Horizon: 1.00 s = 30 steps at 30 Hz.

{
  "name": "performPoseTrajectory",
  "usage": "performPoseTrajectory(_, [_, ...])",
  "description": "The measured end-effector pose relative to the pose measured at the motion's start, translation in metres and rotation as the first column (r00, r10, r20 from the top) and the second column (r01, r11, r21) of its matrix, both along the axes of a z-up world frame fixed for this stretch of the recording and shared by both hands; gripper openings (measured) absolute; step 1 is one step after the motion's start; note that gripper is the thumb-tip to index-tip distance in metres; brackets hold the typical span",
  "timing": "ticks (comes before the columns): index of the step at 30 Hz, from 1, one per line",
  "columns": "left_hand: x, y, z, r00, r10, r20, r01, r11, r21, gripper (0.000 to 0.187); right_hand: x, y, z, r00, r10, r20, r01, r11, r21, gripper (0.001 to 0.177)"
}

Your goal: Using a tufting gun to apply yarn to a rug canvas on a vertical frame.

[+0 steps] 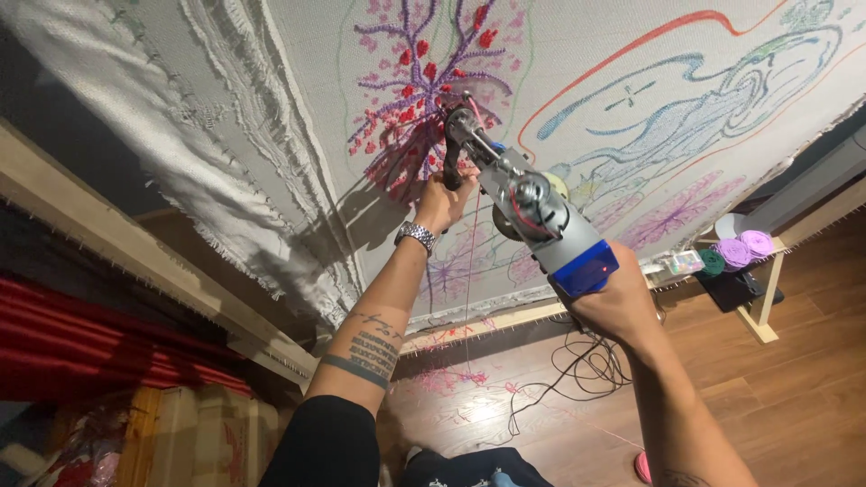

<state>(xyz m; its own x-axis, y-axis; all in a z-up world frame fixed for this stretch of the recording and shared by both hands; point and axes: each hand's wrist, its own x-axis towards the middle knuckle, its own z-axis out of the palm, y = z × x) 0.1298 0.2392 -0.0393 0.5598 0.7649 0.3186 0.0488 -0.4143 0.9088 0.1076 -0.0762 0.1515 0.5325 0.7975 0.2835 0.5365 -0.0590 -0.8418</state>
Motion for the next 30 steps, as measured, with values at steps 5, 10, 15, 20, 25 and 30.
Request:
performPoseTrajectory(5, [-0.049,-0.043,0.062,0.993,0.12,0.01,-0.118,0.985,-0.128,0.025,-0.006,0.012,-0.052,0.935,-0.105,-0.34,0.165,0.975,0.15,0.013])
performPoseTrajectory(10, [-0.052,-0.045,0.068,0.992,0.097,-0.087,-0.105,0.989,-0.1,0.038,-0.028,0.022,-0.041,0.726,-0.02,-0.687,0.313,0.899,0.306,0.006])
performPoseTrajectory(15, [-0.033,-0.033,0.044,0.986,0.161,0.045,-0.161,0.987,-0.017,0.029,-0.024,0.025,-0.06,0.82,-0.035,-0.572,0.285,0.891,0.353,0.007])
performPoseTrajectory(20, [0.003,0.009,-0.014,0.979,0.204,0.013,-0.204,0.978,0.03,0.035,-0.02,0.029,-0.073,0.926,-0.262,-0.272,0.286,0.957,0.052,0.042])
performPoseTrajectory(25, [0.01,0.018,-0.017,0.981,0.176,0.076,-0.172,0.983,-0.063,0.033,-0.018,0.031,-0.07,0.941,-0.208,-0.269,0.246,0.962,0.116,0.037])
performPoseTrajectory(30, [0.007,0.009,-0.003,0.976,0.207,0.061,-0.205,0.978,-0.035,0.038,-0.013,0.031,-0.067,0.951,-0.151,-0.27,0.204,0.963,0.178,0.033])
